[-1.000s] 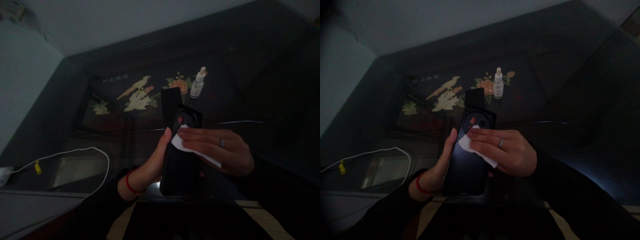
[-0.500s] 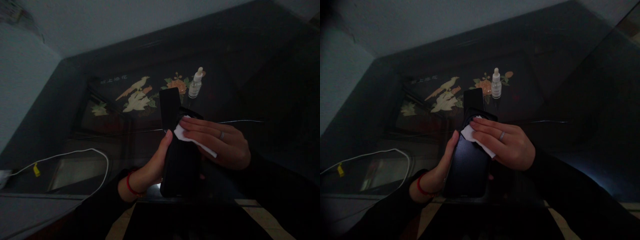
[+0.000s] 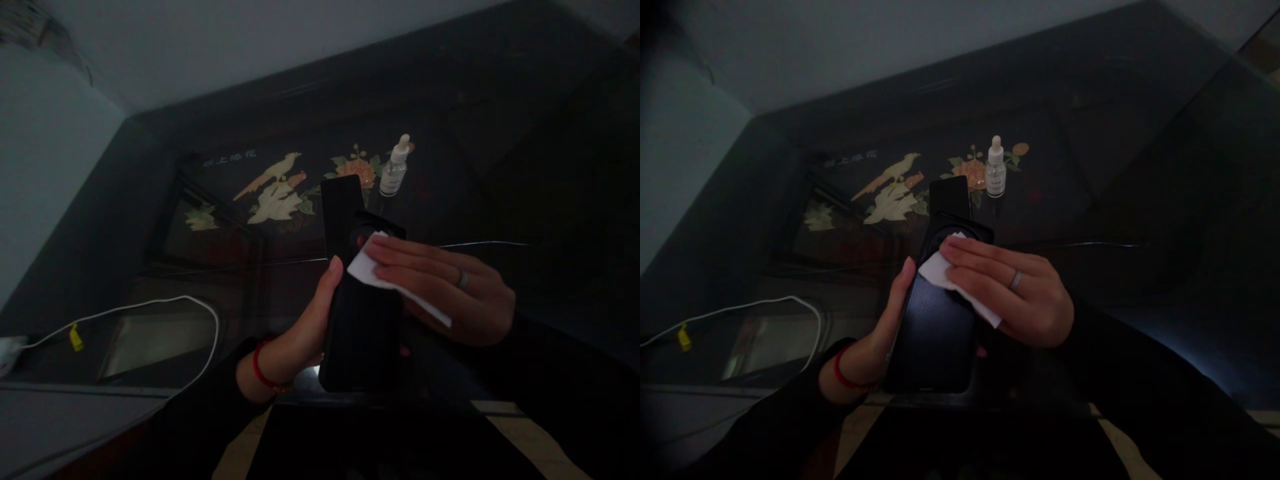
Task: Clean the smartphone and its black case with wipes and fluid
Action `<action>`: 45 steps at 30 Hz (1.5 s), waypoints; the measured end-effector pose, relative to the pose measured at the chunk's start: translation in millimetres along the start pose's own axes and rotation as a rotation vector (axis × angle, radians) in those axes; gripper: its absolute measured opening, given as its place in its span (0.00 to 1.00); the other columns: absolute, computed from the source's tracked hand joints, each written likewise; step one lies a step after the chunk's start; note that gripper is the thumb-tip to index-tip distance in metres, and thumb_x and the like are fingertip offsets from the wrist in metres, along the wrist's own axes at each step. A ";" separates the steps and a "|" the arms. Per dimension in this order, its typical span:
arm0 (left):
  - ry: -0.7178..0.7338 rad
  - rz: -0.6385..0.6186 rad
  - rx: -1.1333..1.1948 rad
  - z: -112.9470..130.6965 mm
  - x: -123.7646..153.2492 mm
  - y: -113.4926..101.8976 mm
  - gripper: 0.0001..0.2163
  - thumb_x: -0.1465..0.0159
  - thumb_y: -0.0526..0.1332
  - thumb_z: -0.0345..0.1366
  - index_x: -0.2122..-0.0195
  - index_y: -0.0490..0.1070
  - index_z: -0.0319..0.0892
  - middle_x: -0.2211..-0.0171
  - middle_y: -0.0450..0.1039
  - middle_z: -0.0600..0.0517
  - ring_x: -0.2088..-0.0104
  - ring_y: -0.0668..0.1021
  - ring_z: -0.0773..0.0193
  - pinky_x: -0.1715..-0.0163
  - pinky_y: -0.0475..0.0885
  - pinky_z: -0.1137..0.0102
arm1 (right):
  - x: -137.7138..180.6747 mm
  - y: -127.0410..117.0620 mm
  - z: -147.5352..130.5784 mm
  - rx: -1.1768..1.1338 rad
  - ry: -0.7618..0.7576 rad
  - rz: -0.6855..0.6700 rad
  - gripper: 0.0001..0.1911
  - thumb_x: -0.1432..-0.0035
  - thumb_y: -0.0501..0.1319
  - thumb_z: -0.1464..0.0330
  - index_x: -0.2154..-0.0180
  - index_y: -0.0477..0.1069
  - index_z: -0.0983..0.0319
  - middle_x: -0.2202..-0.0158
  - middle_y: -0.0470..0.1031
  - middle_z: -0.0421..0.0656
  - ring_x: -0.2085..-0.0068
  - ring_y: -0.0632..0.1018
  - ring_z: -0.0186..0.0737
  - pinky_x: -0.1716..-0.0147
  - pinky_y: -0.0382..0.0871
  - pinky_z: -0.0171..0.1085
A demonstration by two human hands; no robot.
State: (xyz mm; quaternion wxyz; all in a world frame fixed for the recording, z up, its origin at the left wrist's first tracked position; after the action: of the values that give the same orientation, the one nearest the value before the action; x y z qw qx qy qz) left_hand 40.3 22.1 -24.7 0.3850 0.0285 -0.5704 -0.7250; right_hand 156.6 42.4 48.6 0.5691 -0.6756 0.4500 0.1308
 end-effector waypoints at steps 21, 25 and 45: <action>-0.076 0.003 -0.015 -5.9 4.4 3.8 0.33 0.44 0.55 0.63 0.52 0.75 0.37 0.62 0.79 0.46 0.66 0.81 0.57 0.61 0.76 0.63 | 0.2 -1.6 2.6 0.058 0.079 0.028 0.14 0.39 0.56 0.80 0.51 0.71 0.72 0.49 0.75 0.60 0.42 0.72 0.45 0.44 0.71 0.44; -0.054 0.001 -0.011 -10.2 2.9 0.4 0.33 0.45 0.58 0.62 0.55 0.76 0.34 0.63 0.79 0.45 0.65 0.81 0.58 0.61 0.76 0.63 | 0.2 5.0 -0.5 -0.015 0.007 0.005 0.15 0.37 0.54 0.77 0.49 0.70 0.71 0.48 0.74 0.58 0.41 0.71 0.47 0.46 0.73 0.47; 0.154 0.010 0.028 5.3 0.9 4.5 0.26 0.40 0.57 0.57 0.51 0.73 0.41 0.59 0.79 0.49 0.60 0.81 0.59 0.59 0.75 0.66 | 2.6 4.8 -1.3 -0.066 -0.020 -0.050 0.15 0.33 0.53 0.70 0.50 0.71 0.71 0.48 0.74 0.57 0.40 0.70 0.47 0.45 0.73 0.46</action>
State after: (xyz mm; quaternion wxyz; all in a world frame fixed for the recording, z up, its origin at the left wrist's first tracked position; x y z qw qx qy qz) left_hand 39.4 25.6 -18.6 0.4307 0.0867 -0.5494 -0.7107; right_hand 154.0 40.3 44.1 0.5539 -0.7039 0.4226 0.1380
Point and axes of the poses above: each hand's wrist, its own x-axis away from the middle knuckle, its own y-axis out of the palm, z = x × y, the point moved 6 cm from there along -x, towards the middle knuckle
